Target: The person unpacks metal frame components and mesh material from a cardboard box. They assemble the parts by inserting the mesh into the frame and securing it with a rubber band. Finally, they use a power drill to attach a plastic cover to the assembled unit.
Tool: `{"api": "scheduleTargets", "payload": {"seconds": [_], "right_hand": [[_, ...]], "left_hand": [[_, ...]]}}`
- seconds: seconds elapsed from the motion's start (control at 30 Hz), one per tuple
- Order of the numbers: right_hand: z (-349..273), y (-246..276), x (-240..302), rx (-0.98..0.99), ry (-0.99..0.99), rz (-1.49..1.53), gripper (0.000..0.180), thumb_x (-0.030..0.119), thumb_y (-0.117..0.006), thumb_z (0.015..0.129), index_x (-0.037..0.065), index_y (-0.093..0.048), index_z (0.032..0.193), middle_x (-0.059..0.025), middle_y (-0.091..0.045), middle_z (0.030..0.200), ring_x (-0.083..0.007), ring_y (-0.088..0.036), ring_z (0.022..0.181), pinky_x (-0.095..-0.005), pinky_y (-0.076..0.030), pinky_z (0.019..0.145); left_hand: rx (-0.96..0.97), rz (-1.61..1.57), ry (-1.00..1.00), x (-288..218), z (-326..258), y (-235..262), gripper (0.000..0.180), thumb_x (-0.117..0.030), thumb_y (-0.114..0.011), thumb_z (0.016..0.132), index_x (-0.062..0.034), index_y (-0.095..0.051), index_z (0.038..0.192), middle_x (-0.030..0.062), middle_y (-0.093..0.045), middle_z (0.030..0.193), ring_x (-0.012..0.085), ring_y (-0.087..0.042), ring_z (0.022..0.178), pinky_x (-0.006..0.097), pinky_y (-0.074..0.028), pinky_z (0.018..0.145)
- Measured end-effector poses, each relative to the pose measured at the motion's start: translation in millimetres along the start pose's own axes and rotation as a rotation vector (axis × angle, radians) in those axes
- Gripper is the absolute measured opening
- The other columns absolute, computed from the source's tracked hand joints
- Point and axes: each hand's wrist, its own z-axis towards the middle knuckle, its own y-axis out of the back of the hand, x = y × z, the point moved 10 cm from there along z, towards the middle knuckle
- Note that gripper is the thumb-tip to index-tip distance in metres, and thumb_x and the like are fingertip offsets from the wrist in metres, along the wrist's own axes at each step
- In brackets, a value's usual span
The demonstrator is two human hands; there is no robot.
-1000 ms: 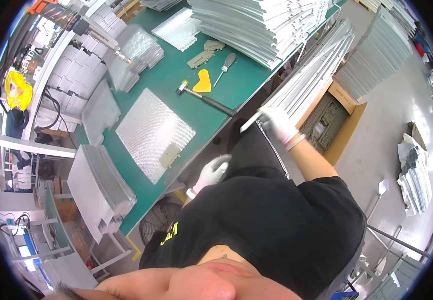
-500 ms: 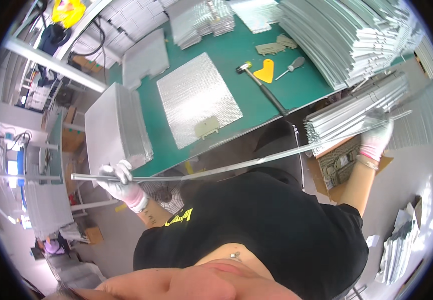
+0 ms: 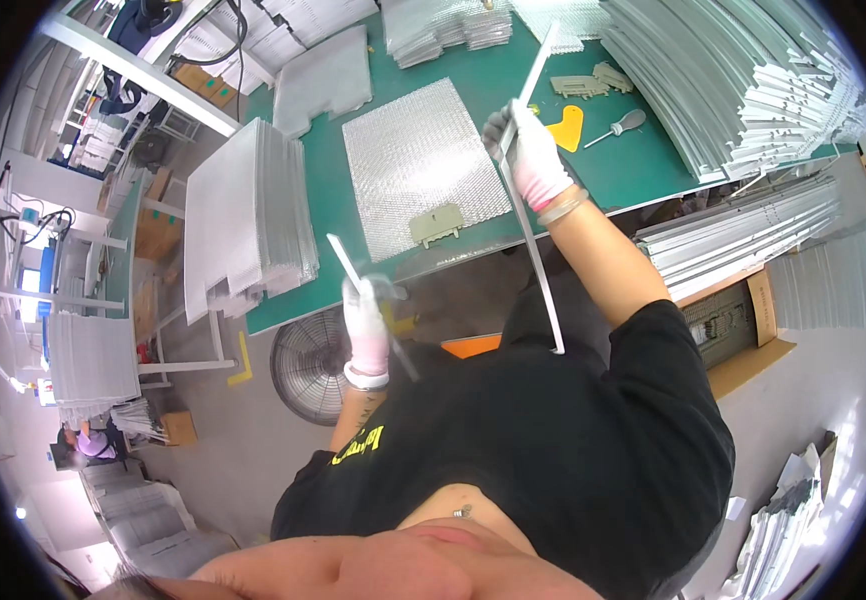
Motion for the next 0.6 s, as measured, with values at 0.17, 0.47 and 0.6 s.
{"api": "scheduleTargets", "payload": {"seconds": [0.17, 0.47, 0.6], "right_hand": [[-30.7, 37.9, -29.5, 0.03, -0.086, -0.682, 0.026, 0.03, -0.054, 0.099, 0.005, -0.056, 0.092, -0.0023, -0.056, 0.078, -0.013, -0.056, 0.07, -0.0274, -0.048, 0.067], [-153.2, 19.7, -1.8, 0.078, 0.151, -1.381, 0.054, 0.011, -0.044, 0.098, 0.006, -0.03, 0.15, -0.0041, -0.061, 0.079, -0.0095, -0.055, 0.066, -0.0265, -0.049, 0.067], [-152.6, 39.6, -20.6, 0.102, 0.027, -0.936, 0.061, 0.005, -0.042, 0.096, 0.009, -0.021, 0.154, -0.0051, -0.061, 0.088, -0.008, -0.051, 0.062, -0.0228, -0.049, 0.063]], "left_hand": [[0.094, 0.012, -0.096, -6.5, -42.2, -33.9, 0.066, -0.021, -0.063, 0.091, 0.0009, -0.031, 0.144, 0.0203, -0.039, 0.141, 0.0326, -0.04, 0.131, 0.046, -0.033, 0.109], [0.479, -0.988, 0.657, 30.7, -43.9, -200.4, 0.05, -0.042, -0.046, 0.102, -0.0013, -0.046, 0.132, 0.0138, -0.054, 0.127, 0.0274, -0.052, 0.116, 0.043, -0.04, 0.105], [0.404, -1.029, 0.477, 24.6, 24.5, -219.7, 0.041, -0.031, -0.048, 0.102, 0.004, -0.048, 0.122, 0.0178, -0.053, 0.122, 0.0273, -0.05, 0.117, 0.041, -0.041, 0.105]]}}
